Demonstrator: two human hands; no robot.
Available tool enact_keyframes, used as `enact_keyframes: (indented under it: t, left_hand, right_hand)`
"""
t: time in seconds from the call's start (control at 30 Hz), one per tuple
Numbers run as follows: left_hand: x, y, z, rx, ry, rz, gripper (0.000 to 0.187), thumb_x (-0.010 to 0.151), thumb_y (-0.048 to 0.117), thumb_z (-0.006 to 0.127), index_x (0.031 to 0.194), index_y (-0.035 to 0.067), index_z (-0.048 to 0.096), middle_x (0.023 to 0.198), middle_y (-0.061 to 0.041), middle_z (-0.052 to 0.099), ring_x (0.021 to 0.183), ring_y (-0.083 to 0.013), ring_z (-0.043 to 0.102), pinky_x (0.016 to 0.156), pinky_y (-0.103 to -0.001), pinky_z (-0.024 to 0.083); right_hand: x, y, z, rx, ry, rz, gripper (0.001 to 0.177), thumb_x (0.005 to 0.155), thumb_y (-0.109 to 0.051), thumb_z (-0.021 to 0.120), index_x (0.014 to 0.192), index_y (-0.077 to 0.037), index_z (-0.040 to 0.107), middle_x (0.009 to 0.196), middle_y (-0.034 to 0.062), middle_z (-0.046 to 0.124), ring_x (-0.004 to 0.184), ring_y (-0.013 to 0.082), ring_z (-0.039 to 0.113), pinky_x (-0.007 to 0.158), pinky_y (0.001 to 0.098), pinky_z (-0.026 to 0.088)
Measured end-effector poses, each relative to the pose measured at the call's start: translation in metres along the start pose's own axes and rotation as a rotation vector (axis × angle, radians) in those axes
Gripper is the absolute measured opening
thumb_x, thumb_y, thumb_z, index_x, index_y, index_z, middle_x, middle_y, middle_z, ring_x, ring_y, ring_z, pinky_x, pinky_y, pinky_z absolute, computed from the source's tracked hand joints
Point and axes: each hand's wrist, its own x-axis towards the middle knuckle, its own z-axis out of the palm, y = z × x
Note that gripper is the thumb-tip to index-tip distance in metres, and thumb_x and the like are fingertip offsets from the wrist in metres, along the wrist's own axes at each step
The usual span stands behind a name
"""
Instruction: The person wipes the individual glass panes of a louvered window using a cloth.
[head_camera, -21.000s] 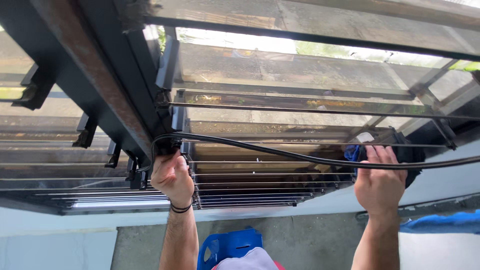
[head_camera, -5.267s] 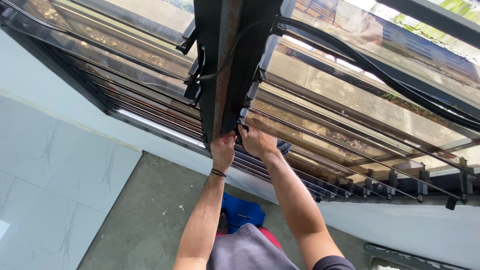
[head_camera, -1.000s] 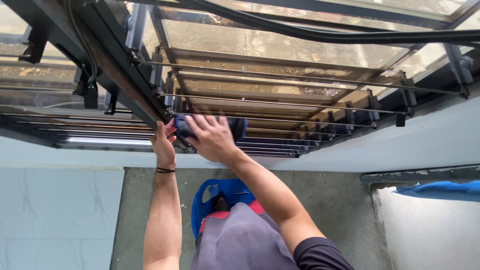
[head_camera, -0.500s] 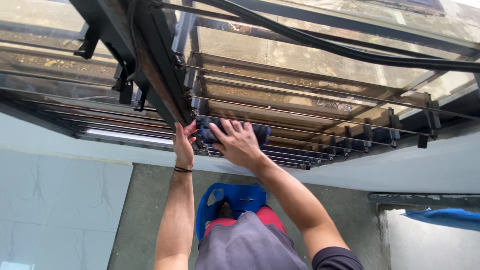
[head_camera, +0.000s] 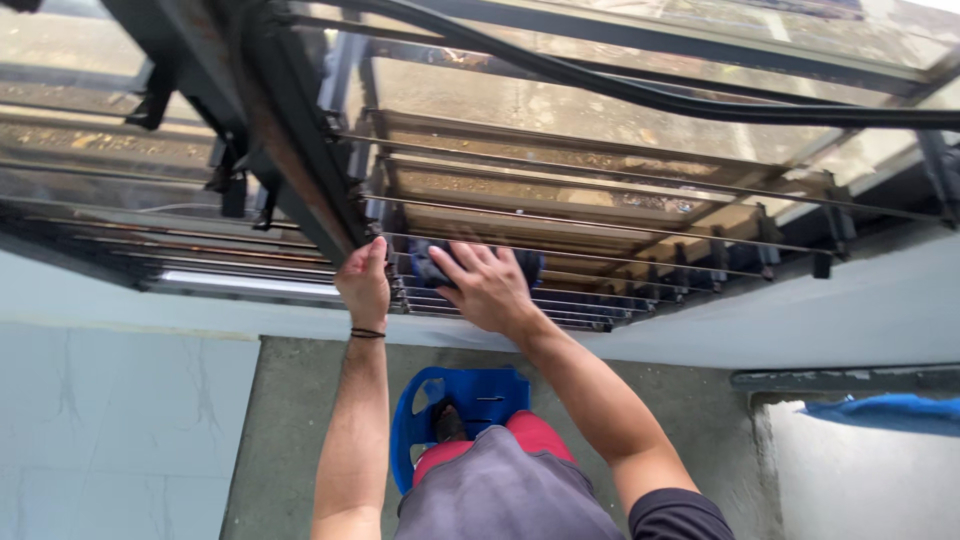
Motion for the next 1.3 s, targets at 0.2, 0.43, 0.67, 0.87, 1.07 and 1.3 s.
enact_keyframes:
  t: [0.2,0.43,0.67,0.87,1.07,1.3]
  left_hand:
    - [0.003,0.005,0.003,0.118,-0.035,0.114,0.021,0.092,0.017,0.083,0.099,-0.002,0.075,0.084,-0.002,0.074,0.072,-0.0056,0.065,0.067,-0.02,0.054]
    - [0.0,0.027,0.008,0.051,-0.001,-0.159,0.019,0.089,0.018,0.08,0.103,0.007,0.075,0.083,0.002,0.075,0.065,-0.0038,0.064,0.052,-0.019,0.045]
    - [0.005,0.031,0.005,0.173,-0.059,-0.121,0.019,0.092,0.02,0.079,0.106,0.008,0.074,0.084,0.002,0.073,0.065,-0.0031,0.062,0.051,-0.019,0.044]
    - [-0.007,0.045,0.008,0.181,-0.058,-0.114,0.02,0.091,0.019,0.078,0.107,0.007,0.074,0.083,0.002,0.071,0.065,-0.0029,0.06,0.05,-0.021,0.047]
    - [-0.018,0.055,0.017,0.138,-0.017,-0.115,0.018,0.092,0.018,0.077,0.106,0.008,0.076,0.082,0.003,0.07,0.063,-0.0025,0.057,0.051,-0.02,0.044]
    - [-0.039,0.05,0.008,0.736,0.145,0.37,0.024,0.093,0.024,0.082,0.106,0.004,0.077,0.089,-0.013,0.075,0.079,-0.0244,0.068,0.072,-0.037,0.053]
  right_hand:
    - [-0.126,0.099,-0.043,-0.195,0.087,0.266,0.062,0.086,-0.043,0.075,0.141,-0.019,0.061,0.129,0.0106,0.063,0.123,0.0295,0.058,0.104,0.06,0.038]
    - [-0.229,0.159,-0.063,-0.359,0.095,0.489,0.06,0.093,-0.042,0.071,0.145,-0.015,0.059,0.149,0.0169,0.054,0.142,0.033,0.048,0.108,0.0696,0.033]
    - [-0.293,0.129,-0.051,0.335,0.4,0.626,0.055,0.101,-0.016,0.055,0.149,0.01,0.044,0.161,0.0322,0.036,0.15,0.0484,0.033,0.123,0.0535,0.031]
    - [-0.346,0.113,-0.041,1.049,0.504,1.083,0.05,0.111,-0.03,0.044,0.146,0.005,0.056,0.141,0.0296,0.062,0.13,0.041,0.056,0.114,0.0486,0.042]
    - [-0.364,0.087,-0.05,1.947,0.778,1.155,0.066,0.106,-0.049,0.033,0.154,-0.004,0.039,0.151,0.0141,0.052,0.135,0.0307,0.052,0.114,0.0478,0.04]
    - [-0.319,0.073,-0.09,1.959,0.894,0.885,0.069,0.106,-0.049,0.039,0.155,-0.001,0.036,0.153,0.018,0.048,0.136,0.0358,0.05,0.115,0.0551,0.035]
